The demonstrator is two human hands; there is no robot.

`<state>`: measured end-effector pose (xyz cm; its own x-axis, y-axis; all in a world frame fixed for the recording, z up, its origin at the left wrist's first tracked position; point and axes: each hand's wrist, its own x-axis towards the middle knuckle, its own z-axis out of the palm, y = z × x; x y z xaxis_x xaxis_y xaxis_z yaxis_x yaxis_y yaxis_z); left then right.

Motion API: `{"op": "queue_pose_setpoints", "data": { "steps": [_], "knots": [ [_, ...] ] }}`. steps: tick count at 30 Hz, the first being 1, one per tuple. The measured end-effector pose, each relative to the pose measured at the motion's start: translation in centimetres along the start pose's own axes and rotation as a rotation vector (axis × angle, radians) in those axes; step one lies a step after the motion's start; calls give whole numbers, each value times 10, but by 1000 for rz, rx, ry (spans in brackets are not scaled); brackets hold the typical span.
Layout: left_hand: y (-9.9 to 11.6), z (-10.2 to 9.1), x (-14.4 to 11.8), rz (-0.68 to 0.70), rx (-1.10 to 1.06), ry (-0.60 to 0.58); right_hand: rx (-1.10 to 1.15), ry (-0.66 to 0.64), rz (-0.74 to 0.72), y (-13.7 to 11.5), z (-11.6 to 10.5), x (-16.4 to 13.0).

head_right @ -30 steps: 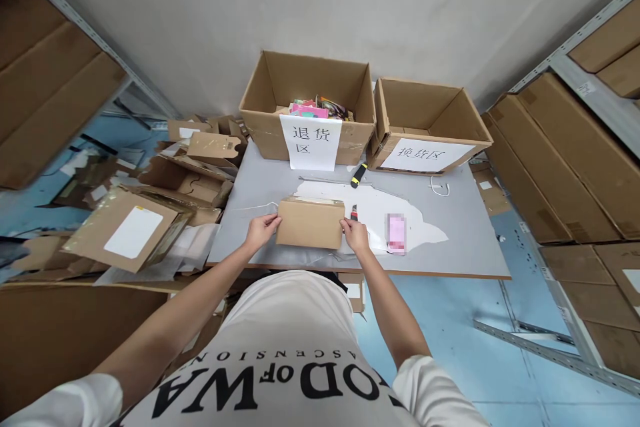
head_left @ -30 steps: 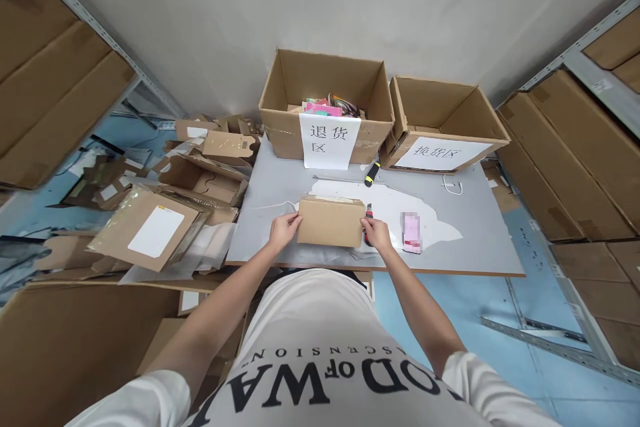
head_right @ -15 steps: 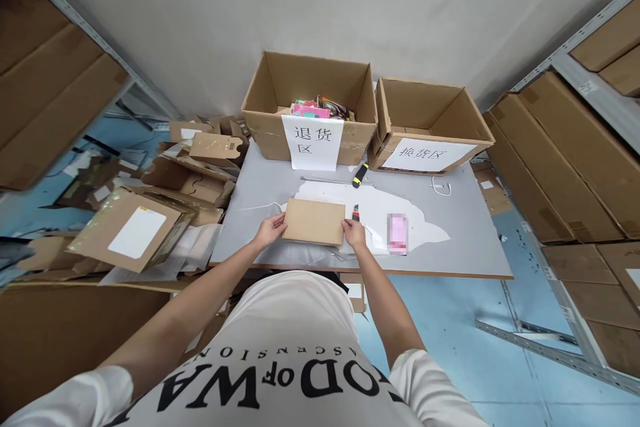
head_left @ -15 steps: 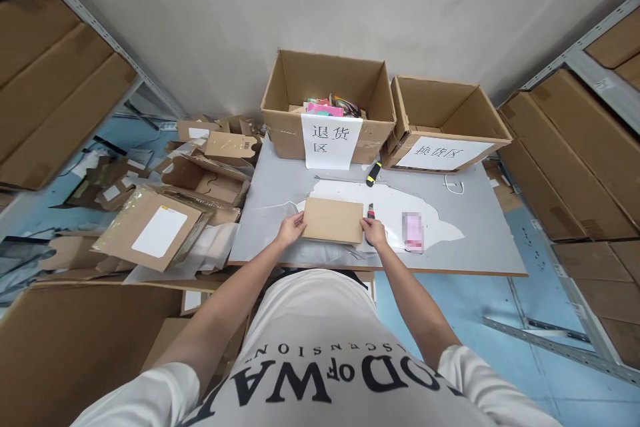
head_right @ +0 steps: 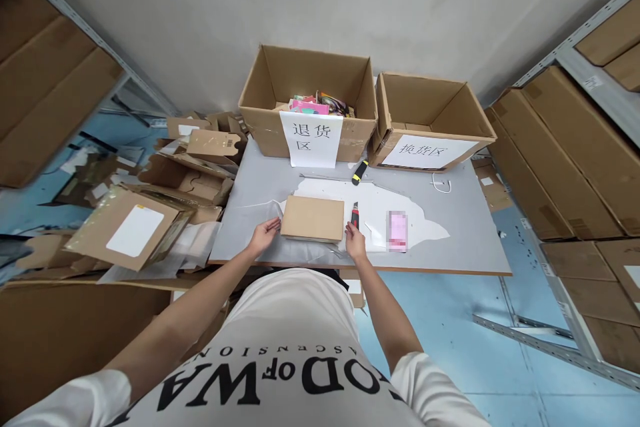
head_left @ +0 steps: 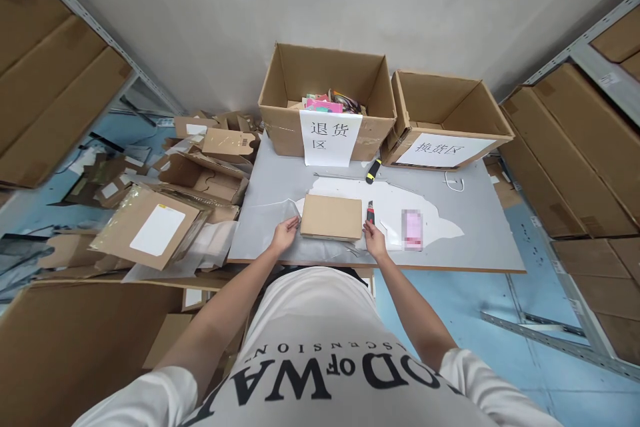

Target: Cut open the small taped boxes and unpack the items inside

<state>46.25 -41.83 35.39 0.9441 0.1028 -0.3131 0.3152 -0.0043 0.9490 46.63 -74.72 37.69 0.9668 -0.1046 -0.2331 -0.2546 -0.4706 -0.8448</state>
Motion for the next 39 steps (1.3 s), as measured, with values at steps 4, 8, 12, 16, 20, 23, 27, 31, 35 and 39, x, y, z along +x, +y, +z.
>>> {"op": "queue_pose_setpoints", "data": {
  "steps": [4, 8, 12, 16, 20, 23, 27, 31, 35, 39],
  "knots": [
    [-14, -8, -10, -40, 10, -28, 13, -101, -5, 13, -2, -11],
    [-19, -4, -16, -35, 5, -83, 15, -165, -19, 11, 0, -15],
    [-15, 7, -18, -17, -4, -119, 91, -224, -81, 2, 4, -17],
    [-6, 10, -20, -16, 8, -107, 107, -209, -114, -6, 4, -18],
    [11, 8, -27, 3, 8, -105, 102, -221, -143, -16, -8, -14],
    [29, 8, -32, 22, -27, -82, 76, -182, -164, -28, -20, -8],
    [53, 11, -34, 35, -55, -12, -15, -70, -132, -45, -30, 2],
    [64, 14, -31, 71, -64, 22, -3, -17, -95, -53, -31, 13],
    [61, 18, -28, 69, -88, 23, -10, -5, -41, -53, -25, 21],
    [52, 22, -25, 43, -104, 13, -15, 15, 17, -50, -19, 26]
  ]
}}
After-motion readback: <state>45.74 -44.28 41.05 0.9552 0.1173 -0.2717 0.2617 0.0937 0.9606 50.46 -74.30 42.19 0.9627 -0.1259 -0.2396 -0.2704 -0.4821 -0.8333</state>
